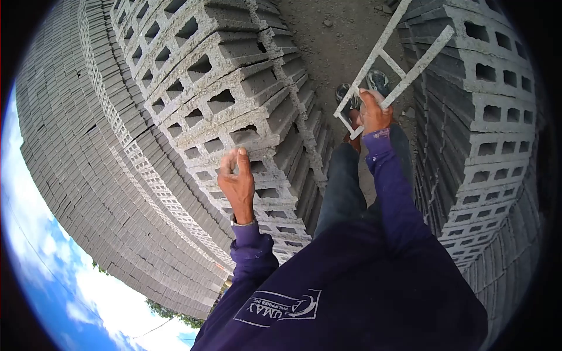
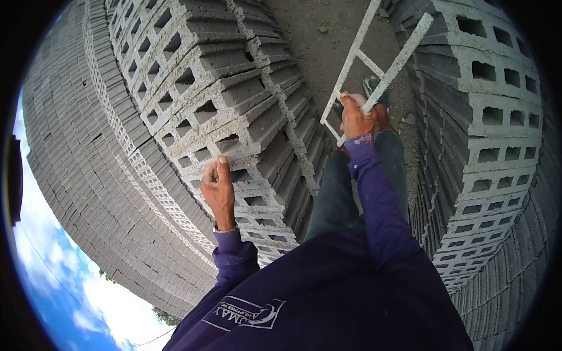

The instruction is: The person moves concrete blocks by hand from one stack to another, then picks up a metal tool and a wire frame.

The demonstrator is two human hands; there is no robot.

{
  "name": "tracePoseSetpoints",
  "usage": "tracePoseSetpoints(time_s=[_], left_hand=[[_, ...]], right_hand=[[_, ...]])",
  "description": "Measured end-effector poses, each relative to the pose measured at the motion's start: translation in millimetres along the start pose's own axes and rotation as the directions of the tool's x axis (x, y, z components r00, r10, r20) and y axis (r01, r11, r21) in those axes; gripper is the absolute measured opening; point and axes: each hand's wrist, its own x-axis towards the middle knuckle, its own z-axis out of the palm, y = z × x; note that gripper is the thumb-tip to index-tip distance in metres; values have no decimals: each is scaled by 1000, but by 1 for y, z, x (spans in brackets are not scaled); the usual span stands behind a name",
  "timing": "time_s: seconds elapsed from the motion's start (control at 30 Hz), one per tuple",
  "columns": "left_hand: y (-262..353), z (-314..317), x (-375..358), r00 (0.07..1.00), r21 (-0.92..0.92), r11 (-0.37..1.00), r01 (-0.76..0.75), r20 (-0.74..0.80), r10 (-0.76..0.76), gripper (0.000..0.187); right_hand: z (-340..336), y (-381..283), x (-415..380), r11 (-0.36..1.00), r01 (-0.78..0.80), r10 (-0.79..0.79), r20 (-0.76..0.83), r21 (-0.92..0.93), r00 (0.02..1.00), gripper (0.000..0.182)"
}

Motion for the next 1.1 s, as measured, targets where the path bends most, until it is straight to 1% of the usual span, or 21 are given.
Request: tracePoseSetpoints(time_s=[0.07, 0.13, 0.2, 0.23, 0.27, 0.3, 0.33, 0.37, 0.4, 0.47, 0.5, 0.57, 0.63, 0.67, 0.73, 0.77, 0.87, 0.93, 0.97, 1.03, 1.1], left_hand=[[-29, -6, -17, 998, 39, 997, 59, 18, -60, 62], [-44, 15, -34, 991, 257, 966, -25, 133, -10, 65], [-51, 47, -32, 989, 550, 823, -139, 113, 92, 68], [-48, 57, -28, 996, 579, 814, -46, 93, -10, 74], [-54, 60, -29, 994, 593, 803, -55, 111, -14, 74], [-62, 63, -25, 998, 596, 802, -48, 54, 20, 73], [-65, 68, -21, 999, 592, 805, -37, -8, 52, 74], [-69, 68, -22, 1000, 432, 902, -15, -18, 26, 65], [-46, 61, -23, 979, 434, 889, 145, 70, -193, 52], [-45, 59, -28, 972, 284, 940, 188, 86, -220, 42], [-40, 58, -26, 978, 273, 949, 155, 96, -188, 42], [-33, 43, -39, 991, -49, 995, 82, 108, -77, 37], [-16, 18, -44, 969, 74, 982, 174, 164, -185, 29], [-12, 14, -43, 964, 135, 974, 180, 173, -202, 29], [-17, 15, -45, 971, 99, 984, 151, 173, -166, 29], [-19, 17, -43, 977, 60, 991, 120, 171, -129, 28], [-14, 14, -42, 960, 210, 960, 185, 172, -223, 28], [-20, 18, -39, 967, 140, 978, 153, 183, -178, 29], [-23, 17, -43, 972, 76, 989, 130, 188, -143, 29], [-22, 15, -46, 973, 75, 989, 127, 184, -139, 29], [-19, 18, -44, 974, 82, 988, 129, 174, -142, 29]], right_hand=[[-10, 11, -9, 999, -50, 50, 15, 2, 999, 23], [-11, 20, -19, 996, -80, 80, 3, 46, 997, 22], [-12, 29, -21, 991, -130, 129, 20, 39, 991, 21], [-14, 39, -20, 984, -174, 174, 26, 21, 984, 21], [-20, 49, -18, 992, -87, 93, 62, -90, 994, 23], [-24, 52, -19, 999, -43, 46, 108, -25, 993, 19], [-26, 54, -19, 999, 4, -10, 155, 38, 988, 15], [-26, 64, -17, 999, 31, -35, 117, 34, 992, 14], [-27, 86, -14, 883, 430, -396, 195, -187, 897, 16], [-18, 67, -25, 992, 115, -119, 82, 56, 989, 17], [-21, 77, -17, 993, 113, -115, 127, 26, 985, 19], [-11, 45, -23, 988, 144, -147, 76, 53, 986, 19], [-5, 38, -28, 987, 34, -46, 81, 154, 996, 20], [1, 35, -28, 988, 34, -48, 86, 150, 995, 20], [13, 30, -32, 990, 119, -126, 89, 82, 988, 20], [20, 23, -36, 980, -45, 27, 90, 196, 996, 22], [29, 26, -42, 971, -74, 47, 124, 229, 991, 23], [52, 89, -34, 973, -67, 41, 122, 220, 992, 26], [67, 118, -33, 992, -36, 30, 52, 122, 998, 26], [71, 129, -38, 999, -15, 16, -37, 30, 999, 27], [56, 128, -36, 992, -48, 33, 125, 119, 992, 27]])
